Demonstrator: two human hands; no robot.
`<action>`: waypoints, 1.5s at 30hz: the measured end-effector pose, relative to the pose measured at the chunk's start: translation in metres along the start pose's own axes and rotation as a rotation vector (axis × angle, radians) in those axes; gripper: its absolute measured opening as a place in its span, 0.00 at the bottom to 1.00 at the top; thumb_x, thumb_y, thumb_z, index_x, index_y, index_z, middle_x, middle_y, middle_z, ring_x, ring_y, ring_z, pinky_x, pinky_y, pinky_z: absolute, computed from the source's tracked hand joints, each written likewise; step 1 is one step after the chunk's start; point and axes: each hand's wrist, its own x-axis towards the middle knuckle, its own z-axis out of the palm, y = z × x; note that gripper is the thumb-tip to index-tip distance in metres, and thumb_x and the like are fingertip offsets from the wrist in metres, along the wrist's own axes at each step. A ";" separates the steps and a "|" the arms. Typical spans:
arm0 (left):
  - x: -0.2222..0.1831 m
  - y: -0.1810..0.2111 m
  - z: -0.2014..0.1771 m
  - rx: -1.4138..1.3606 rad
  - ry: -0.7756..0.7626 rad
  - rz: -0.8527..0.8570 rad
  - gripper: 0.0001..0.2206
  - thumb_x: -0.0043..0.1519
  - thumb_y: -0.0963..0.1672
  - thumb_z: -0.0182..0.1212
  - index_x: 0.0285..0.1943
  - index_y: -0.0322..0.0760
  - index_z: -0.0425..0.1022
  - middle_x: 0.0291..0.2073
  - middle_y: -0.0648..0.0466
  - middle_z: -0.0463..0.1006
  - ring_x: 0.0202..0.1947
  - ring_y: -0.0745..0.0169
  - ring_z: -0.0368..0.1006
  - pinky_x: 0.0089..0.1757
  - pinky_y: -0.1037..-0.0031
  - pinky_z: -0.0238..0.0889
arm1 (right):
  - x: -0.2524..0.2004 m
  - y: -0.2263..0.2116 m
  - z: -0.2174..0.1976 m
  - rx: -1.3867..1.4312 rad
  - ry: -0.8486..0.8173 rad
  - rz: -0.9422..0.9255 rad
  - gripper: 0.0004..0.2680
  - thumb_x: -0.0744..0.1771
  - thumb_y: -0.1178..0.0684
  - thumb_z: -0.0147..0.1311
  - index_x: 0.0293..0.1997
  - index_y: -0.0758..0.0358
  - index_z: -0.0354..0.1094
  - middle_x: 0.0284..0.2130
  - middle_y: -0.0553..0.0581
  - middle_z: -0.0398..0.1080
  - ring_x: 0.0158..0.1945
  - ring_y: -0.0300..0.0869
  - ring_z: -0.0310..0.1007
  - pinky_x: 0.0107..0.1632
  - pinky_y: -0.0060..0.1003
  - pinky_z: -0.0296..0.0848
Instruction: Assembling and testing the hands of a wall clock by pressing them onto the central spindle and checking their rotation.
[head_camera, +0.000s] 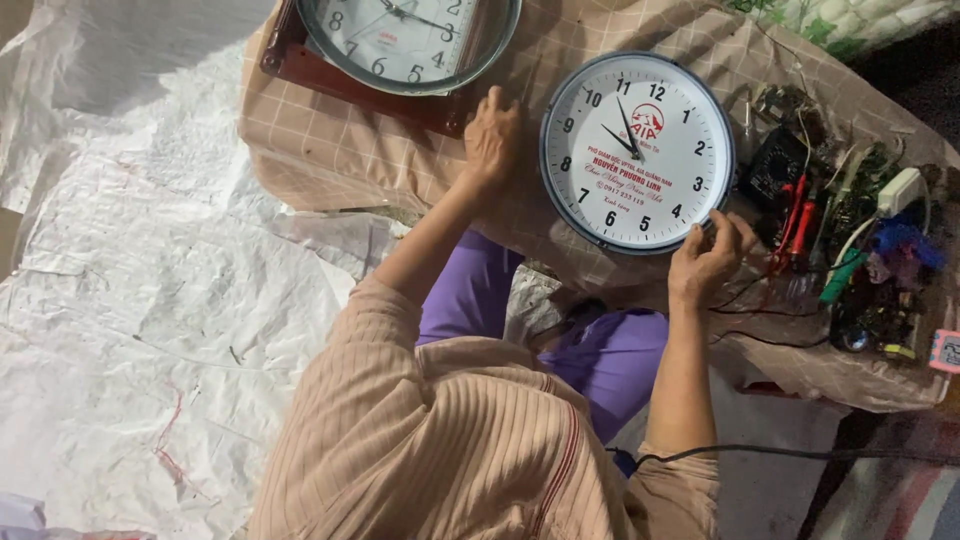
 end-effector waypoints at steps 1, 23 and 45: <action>0.000 0.004 -0.004 -0.001 -0.003 0.003 0.18 0.67 0.53 0.43 0.57 0.40 0.63 0.44 0.41 0.77 0.38 0.40 0.77 0.39 0.54 0.71 | 0.001 -0.002 -0.001 -0.003 0.002 0.002 0.10 0.65 0.70 0.55 0.50 0.73 0.71 0.54 0.68 0.63 0.53 0.58 0.67 0.52 0.47 0.77; -0.029 0.034 -0.043 -0.245 0.291 0.338 0.06 0.59 0.40 0.61 0.43 0.37 0.76 0.35 0.51 0.73 0.26 0.53 0.71 0.31 0.64 0.67 | 0.003 -0.031 0.003 -0.082 -0.008 -0.134 0.08 0.66 0.65 0.59 0.49 0.68 0.74 0.53 0.63 0.64 0.55 0.54 0.65 0.56 0.47 0.69; -0.107 0.097 -0.006 -1.113 -0.564 0.237 0.07 0.64 0.42 0.65 0.42 0.29 0.80 0.24 0.48 0.79 0.22 0.65 0.77 0.24 0.81 0.70 | 0.034 -0.110 -0.008 0.230 -0.262 0.146 0.05 0.73 0.49 0.54 0.50 0.53 0.76 0.39 0.51 0.78 0.46 0.47 0.81 0.57 0.46 0.68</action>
